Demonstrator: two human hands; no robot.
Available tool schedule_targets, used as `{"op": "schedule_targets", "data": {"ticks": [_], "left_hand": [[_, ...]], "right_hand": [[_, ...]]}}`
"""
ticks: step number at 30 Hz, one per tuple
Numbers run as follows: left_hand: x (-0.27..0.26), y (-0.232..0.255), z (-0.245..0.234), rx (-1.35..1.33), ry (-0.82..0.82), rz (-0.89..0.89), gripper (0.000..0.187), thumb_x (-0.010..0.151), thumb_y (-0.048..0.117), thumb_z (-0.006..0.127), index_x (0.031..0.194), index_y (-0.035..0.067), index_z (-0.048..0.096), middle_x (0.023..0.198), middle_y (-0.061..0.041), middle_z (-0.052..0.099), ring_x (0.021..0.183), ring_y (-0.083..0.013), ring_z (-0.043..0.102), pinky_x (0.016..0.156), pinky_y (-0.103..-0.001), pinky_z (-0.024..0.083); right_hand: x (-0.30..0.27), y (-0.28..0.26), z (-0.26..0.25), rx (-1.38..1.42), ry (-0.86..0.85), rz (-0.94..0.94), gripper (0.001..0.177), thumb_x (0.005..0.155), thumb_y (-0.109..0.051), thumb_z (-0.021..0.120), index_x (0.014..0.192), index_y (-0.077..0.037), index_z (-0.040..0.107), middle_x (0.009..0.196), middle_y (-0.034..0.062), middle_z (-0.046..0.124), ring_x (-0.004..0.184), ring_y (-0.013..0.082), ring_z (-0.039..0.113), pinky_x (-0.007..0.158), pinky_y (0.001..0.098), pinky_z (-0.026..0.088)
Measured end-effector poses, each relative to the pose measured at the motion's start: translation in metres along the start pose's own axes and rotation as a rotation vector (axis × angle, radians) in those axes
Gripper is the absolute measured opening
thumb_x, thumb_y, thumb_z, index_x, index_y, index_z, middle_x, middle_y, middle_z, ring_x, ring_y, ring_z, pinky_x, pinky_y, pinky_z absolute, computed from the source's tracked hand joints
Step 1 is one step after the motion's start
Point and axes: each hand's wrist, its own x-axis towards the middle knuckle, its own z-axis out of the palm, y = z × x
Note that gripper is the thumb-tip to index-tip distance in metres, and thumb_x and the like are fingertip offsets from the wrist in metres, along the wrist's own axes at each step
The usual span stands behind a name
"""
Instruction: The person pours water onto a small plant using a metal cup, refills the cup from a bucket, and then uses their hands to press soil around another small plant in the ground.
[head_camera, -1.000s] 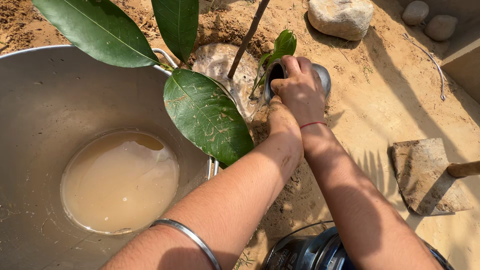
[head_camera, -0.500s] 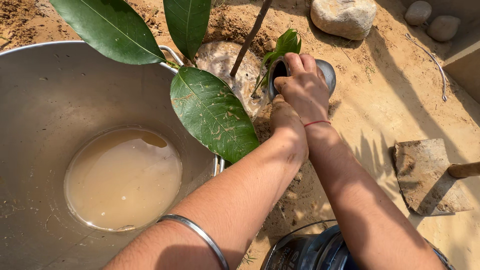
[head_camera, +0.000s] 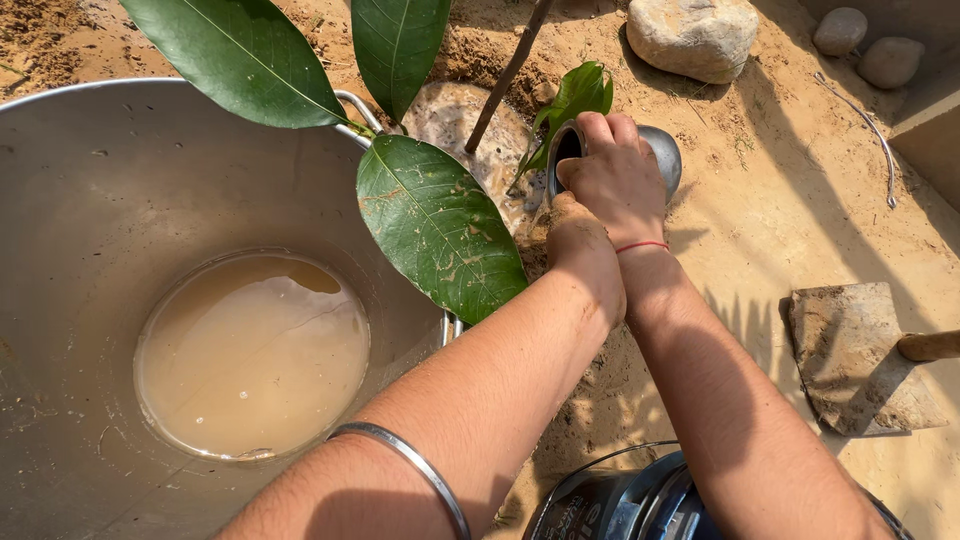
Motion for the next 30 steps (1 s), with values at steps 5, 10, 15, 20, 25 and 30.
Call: {"op": "schedule_targets", "data": {"ticks": [5,10,15,20,25,30], "left_hand": [[-0.003,0.001,-0.001,0.010,-0.013,-0.005,0.078,0.095,0.052,0.045,0.159,0.014,0.023,0.162,-0.013,0.035,0.148,-0.0282,0.038,0.122,-0.042,0.029],[-0.005,-0.002,-0.001,0.009,-0.006,-0.001,0.078,0.095,0.051,0.046,0.159,0.014,0.023,0.162,-0.013,0.034,0.148,-0.0284,0.038,0.122,-0.042,0.029],[-0.001,-0.002,0.001,-0.017,0.014,0.023,0.079,0.095,0.050,0.046,0.160,0.014,0.022,0.163,-0.013,0.033,0.148,-0.0286,0.037,0.122,-0.042,0.029],[0.006,-0.001,0.007,-0.049,0.026,0.054,0.079,0.095,0.050,0.047,0.160,0.014,0.021,0.163,-0.013,0.033,0.149,-0.0288,0.037,0.122,-0.042,0.029],[0.009,-0.001,0.007,-0.047,0.030,0.061,0.079,0.095,0.049,0.048,0.160,0.014,0.020,0.164,-0.013,0.032,0.149,-0.0290,0.037,0.122,-0.042,0.029],[0.007,-0.001,0.005,-0.031,0.037,0.059,0.079,0.095,0.048,0.048,0.161,0.015,0.020,0.164,-0.013,0.031,0.149,-0.0292,0.036,0.122,-0.042,0.029]], "right_hand": [[-0.003,0.009,0.009,-0.130,0.129,-0.226,0.043,0.086,-0.025,0.072,0.127,-0.019,0.063,0.133,0.0083,0.060,0.126,0.0337,0.061,0.104,0.0433,0.048],[-0.002,0.001,0.006,-0.081,0.043,-0.021,0.051,0.086,-0.023,0.072,0.136,-0.019,0.060,0.130,0.0125,0.058,0.115,0.0386,0.061,0.099,0.0446,0.048],[-0.007,-0.005,-0.007,-0.234,-0.002,-0.188,0.028,0.082,-0.025,0.075,0.109,-0.029,0.069,0.138,0.0034,0.054,0.127,0.0308,0.057,0.102,0.0421,0.048],[-0.012,-0.005,-0.008,-0.227,-0.044,-0.205,0.018,0.082,-0.023,0.073,0.093,-0.032,0.083,0.137,-0.0012,0.052,0.132,0.0218,0.050,0.106,0.0402,0.045],[-0.007,0.000,0.006,-0.078,0.043,-0.095,0.035,0.087,-0.025,0.074,0.122,-0.018,0.072,0.132,0.0053,0.055,0.127,0.0279,0.052,0.106,0.0416,0.045],[-0.016,0.006,0.005,-0.251,0.034,-0.309,0.014,0.080,-0.020,0.074,0.094,-0.018,0.078,0.126,0.0039,0.058,0.127,0.0250,0.053,0.110,0.0386,0.044]]}}
